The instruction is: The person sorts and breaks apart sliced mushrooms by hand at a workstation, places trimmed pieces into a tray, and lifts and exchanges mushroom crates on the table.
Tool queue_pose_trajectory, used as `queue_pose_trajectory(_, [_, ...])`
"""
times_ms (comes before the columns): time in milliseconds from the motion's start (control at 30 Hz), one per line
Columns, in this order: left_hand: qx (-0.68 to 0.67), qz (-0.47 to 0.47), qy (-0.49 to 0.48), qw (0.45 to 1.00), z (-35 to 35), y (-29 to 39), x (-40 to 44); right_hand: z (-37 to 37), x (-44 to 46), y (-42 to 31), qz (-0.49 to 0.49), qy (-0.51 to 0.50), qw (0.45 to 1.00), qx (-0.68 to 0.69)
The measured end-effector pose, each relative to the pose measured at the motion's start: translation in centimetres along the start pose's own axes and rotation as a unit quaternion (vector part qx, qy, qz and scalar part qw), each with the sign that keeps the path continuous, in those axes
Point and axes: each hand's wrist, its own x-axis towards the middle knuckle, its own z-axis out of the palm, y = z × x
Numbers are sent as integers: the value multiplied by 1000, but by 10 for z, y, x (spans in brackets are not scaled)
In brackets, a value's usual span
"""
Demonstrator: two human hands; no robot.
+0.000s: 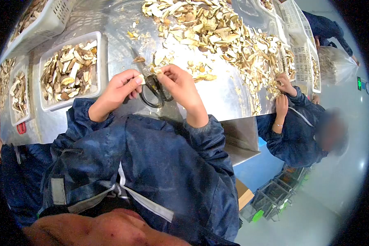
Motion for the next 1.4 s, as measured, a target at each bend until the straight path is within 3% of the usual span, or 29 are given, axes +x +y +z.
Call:
queue_pose_trajectory(67, [-16,-3,23,1000,-4,-5,2,-10,3,0,-72,83,963,-247])
queue_pose_trajectory(167, [-68,-26,25,997,-6,-2,4,-8,16,0,-109,120,941,-298])
queue_pose_trajectory(200, [-75,-24,28,996,-6,-2,4,-2,20,-3,-68,129,949,-279])
queue_pose_trajectory(300, [-89,-26,34,995,-8,-3,4,17,38,-7,-22,186,905,-381])
queue_pose_trajectory(333, [-92,-33,36,995,-10,-4,4,21,42,-3,-60,201,884,-418])
queue_pose_trajectory(433, [-103,-37,44,993,-14,-9,4,24,45,-7,-38,135,906,-399])
queue_pose_trajectory(533, [-121,-19,46,991,-14,-14,6,22,47,-1,-5,124,948,-294])
queue_pose_trajectory(633, [-118,17,69,990,-10,-10,5,8,40,-13,77,29,993,-89])
queue_pose_trajectory(733, [-85,45,96,991,-4,-9,6,10,29,-21,77,-70,987,120])
queue_pose_trajectory(867, [-27,56,118,991,-2,-11,5,29,21,-22,68,-83,981,159])
queue_pose_trajectory(967, [66,114,152,980,-4,-17,6,40,20,-26,53,-17,984,171])
queue_pose_trajectory(1067, [150,201,170,953,-4,-21,10,38,23,-14,59,-26,989,136])
queue_pose_trajectory(1400, [136,184,166,959,-3,-20,9,40,23,-20,60,-23,984,168])
